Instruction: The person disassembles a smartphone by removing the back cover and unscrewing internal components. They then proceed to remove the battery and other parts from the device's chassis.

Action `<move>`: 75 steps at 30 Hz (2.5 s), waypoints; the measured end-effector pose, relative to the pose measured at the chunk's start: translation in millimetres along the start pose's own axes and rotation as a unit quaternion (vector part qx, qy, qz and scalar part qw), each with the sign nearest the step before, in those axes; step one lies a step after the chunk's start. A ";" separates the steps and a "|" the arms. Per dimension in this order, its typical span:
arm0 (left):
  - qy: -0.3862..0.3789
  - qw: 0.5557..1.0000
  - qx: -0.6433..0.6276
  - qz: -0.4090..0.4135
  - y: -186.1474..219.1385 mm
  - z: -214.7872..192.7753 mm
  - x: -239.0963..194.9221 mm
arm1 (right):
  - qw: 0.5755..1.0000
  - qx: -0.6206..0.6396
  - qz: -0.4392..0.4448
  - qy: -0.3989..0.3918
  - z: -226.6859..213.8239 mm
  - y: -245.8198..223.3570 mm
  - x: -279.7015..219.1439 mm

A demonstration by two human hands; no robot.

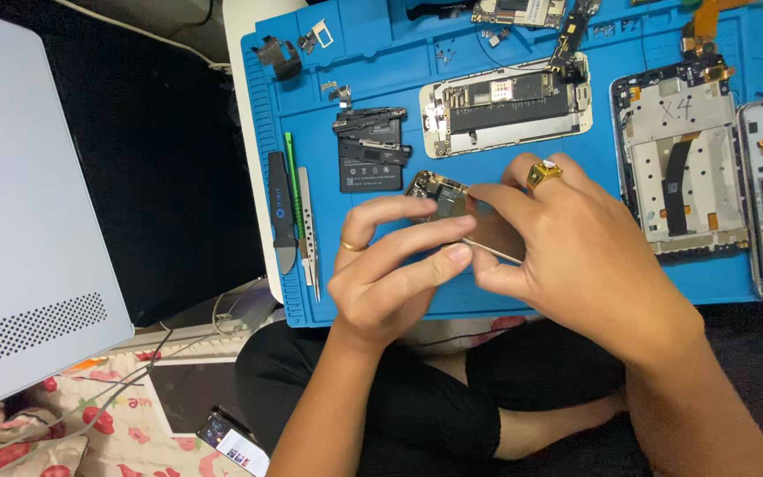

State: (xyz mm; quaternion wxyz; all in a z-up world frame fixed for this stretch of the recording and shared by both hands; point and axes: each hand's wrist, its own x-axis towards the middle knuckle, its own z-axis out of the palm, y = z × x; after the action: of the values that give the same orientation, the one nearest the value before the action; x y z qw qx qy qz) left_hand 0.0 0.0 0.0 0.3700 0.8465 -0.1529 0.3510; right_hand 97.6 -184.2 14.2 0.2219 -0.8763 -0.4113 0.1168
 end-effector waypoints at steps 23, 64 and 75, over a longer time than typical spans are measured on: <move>0.001 1.000 0.003 0.015 -5.2 3.1 -4.8 | 1.000 -0.004 -0.009 0.006 0.7 0.9 -1.7; 0.307 0.848 -0.209 -0.378 -27.3 -51.4 -5.8 | 0.978 -0.206 -0.022 0.004 19.3 -30.7 2.4; 0.168 0.907 -0.114 -0.370 -20.0 -59.5 -1.8 | 0.976 0.034 -0.099 0.191 60.5 -61.1 27.1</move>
State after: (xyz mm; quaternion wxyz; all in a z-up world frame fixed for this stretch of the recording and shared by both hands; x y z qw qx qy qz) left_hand -19.6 57.3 16.9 0.5878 0.7225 0.1966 0.3063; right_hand 50.5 -111.1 -9.6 0.3363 -0.8295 -0.4417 -0.0611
